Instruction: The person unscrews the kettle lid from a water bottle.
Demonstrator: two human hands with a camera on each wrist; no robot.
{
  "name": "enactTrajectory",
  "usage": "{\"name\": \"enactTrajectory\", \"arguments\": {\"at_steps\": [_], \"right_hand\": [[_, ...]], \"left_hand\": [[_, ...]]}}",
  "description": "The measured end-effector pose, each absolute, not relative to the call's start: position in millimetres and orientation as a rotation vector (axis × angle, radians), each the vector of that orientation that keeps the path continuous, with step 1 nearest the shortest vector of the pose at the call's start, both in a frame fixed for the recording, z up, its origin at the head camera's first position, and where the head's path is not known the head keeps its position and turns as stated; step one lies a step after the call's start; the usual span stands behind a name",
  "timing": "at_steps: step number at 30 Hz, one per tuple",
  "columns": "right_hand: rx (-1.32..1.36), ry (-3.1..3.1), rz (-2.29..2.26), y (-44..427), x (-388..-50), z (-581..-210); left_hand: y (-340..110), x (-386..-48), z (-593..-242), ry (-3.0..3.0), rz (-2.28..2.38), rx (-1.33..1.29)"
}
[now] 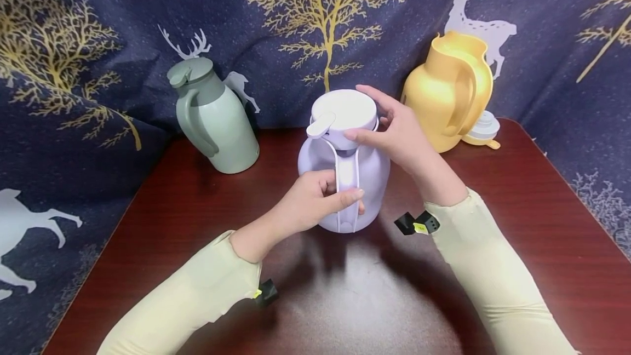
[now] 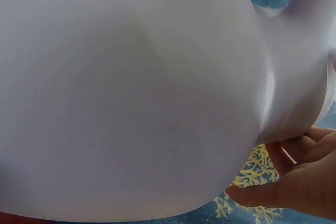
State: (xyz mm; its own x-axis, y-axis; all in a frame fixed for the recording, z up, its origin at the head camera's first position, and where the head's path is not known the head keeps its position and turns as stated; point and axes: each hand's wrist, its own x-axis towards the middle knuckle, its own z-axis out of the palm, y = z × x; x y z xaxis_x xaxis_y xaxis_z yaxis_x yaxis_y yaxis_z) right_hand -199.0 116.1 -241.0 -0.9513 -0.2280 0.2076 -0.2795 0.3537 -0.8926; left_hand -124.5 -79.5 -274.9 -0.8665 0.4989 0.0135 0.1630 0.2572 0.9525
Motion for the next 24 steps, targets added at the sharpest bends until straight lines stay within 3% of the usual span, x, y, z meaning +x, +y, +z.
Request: {"name": "enactTrajectory", "arguments": {"at_steps": [24], "right_hand": [[0.495,-2.345,1.836,117.1,-195.3,-210.3]], "left_hand": [[-78.1,-123.1,-272.8,2.258,1.646,0.602]]}}
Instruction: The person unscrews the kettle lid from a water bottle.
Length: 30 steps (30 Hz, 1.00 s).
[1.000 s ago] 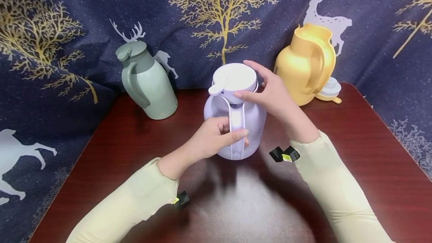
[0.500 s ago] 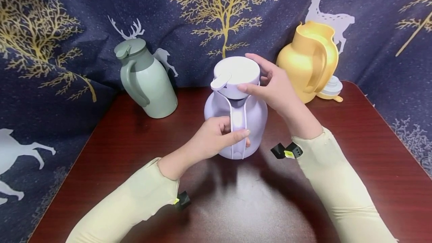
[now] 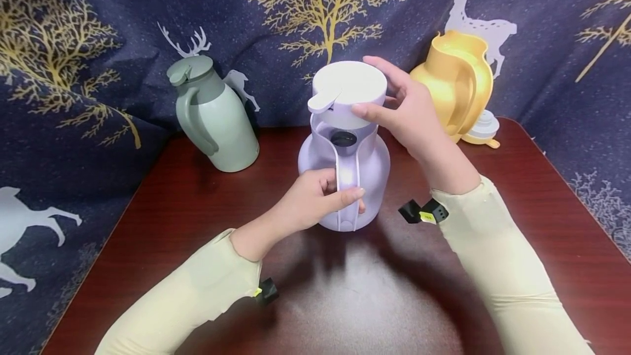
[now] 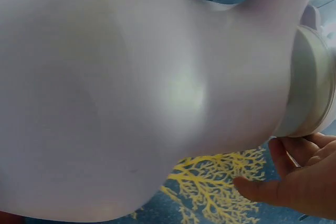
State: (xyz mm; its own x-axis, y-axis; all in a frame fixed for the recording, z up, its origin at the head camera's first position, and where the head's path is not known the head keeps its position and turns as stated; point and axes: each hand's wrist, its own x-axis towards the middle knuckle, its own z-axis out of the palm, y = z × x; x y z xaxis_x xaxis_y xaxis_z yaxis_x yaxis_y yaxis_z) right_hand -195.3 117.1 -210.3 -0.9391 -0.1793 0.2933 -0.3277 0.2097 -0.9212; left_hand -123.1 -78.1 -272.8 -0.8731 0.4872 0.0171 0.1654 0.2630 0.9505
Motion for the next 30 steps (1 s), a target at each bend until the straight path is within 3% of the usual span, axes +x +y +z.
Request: {"name": "enactTrajectory", "arguments": {"at_steps": [30], "right_hand": [[0.535,-2.002,2.185,147.1,-177.0,-210.8]], "left_hand": [[-76.9,-124.7,-274.6,2.256,1.652,0.575]]}}
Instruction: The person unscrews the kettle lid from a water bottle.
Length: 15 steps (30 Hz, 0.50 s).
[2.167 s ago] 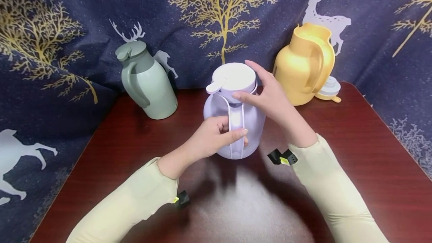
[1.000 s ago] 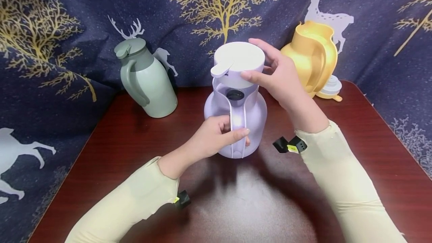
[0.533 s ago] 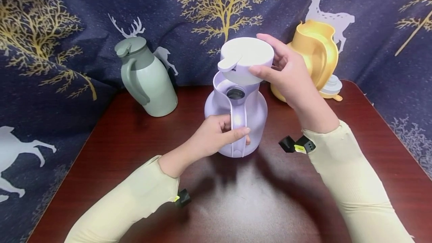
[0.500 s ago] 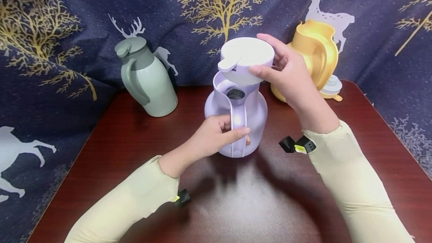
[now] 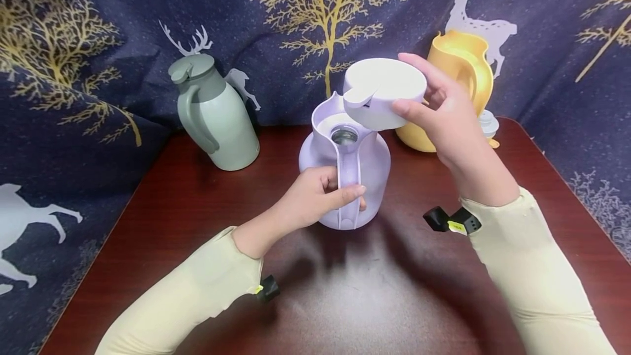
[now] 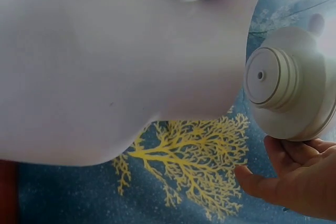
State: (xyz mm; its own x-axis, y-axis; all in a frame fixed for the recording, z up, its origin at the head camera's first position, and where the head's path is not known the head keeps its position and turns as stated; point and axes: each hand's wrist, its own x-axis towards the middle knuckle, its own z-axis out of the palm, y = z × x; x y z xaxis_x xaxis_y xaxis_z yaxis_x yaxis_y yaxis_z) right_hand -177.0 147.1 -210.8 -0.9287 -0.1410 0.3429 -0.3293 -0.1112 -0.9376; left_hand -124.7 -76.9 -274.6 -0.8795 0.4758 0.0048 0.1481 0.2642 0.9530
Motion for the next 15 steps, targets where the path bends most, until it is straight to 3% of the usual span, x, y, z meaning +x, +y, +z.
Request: {"name": "enactTrajectory", "arguments": {"at_steps": [15], "right_hand": [[0.514,-1.875,2.207,181.1,-164.6,-235.9]], "left_hand": [[-77.4,-123.6,-272.3,2.224,1.67,0.556]]}}
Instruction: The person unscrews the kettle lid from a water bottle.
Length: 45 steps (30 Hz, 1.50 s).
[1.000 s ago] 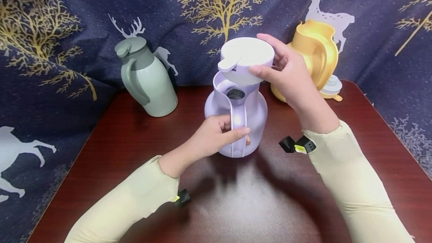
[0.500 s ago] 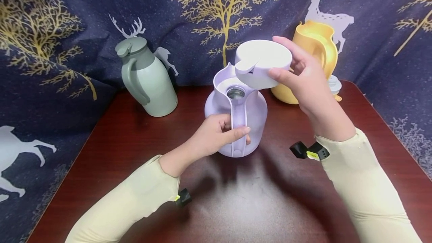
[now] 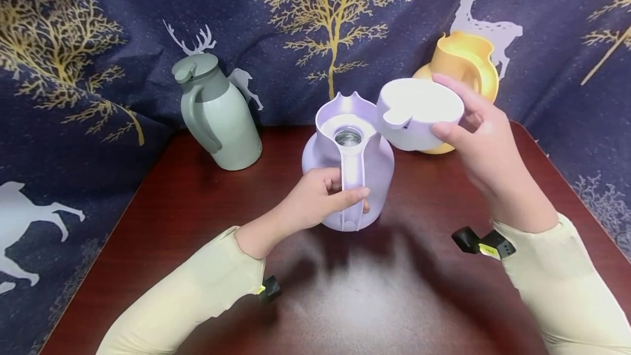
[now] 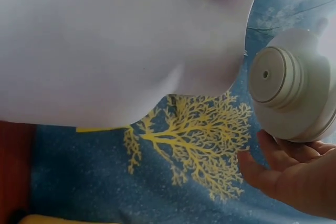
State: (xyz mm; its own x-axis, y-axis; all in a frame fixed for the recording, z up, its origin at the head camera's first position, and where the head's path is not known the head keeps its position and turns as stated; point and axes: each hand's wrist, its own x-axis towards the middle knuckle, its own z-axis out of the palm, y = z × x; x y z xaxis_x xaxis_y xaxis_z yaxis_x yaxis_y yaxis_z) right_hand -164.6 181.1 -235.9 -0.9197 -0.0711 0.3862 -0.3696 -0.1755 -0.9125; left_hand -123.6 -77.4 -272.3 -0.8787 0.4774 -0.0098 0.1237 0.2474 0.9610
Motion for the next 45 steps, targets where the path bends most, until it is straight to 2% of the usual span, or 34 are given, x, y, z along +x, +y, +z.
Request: {"name": "enactTrajectory", "arguments": {"at_steps": [8,15,32,45], "right_hand": [[0.647,-1.868,2.297,209.0,-161.5,-264.5],[0.638,-1.976,2.234,224.2,-162.5,-286.0],[0.729,-2.278,2.026,254.3,-165.4,-314.2],[0.601,-2.8,1.411,274.1,-173.1,-338.0]], "left_hand": [[-75.4,-123.7,-272.1,2.233,1.665,0.568],[-76.3,-124.0,-272.8,2.244,1.66,0.58],[-76.2,-124.1,-273.4,2.249,1.66,0.576],[-75.9,-124.0,-273.2,2.24,1.671,0.578]]}}
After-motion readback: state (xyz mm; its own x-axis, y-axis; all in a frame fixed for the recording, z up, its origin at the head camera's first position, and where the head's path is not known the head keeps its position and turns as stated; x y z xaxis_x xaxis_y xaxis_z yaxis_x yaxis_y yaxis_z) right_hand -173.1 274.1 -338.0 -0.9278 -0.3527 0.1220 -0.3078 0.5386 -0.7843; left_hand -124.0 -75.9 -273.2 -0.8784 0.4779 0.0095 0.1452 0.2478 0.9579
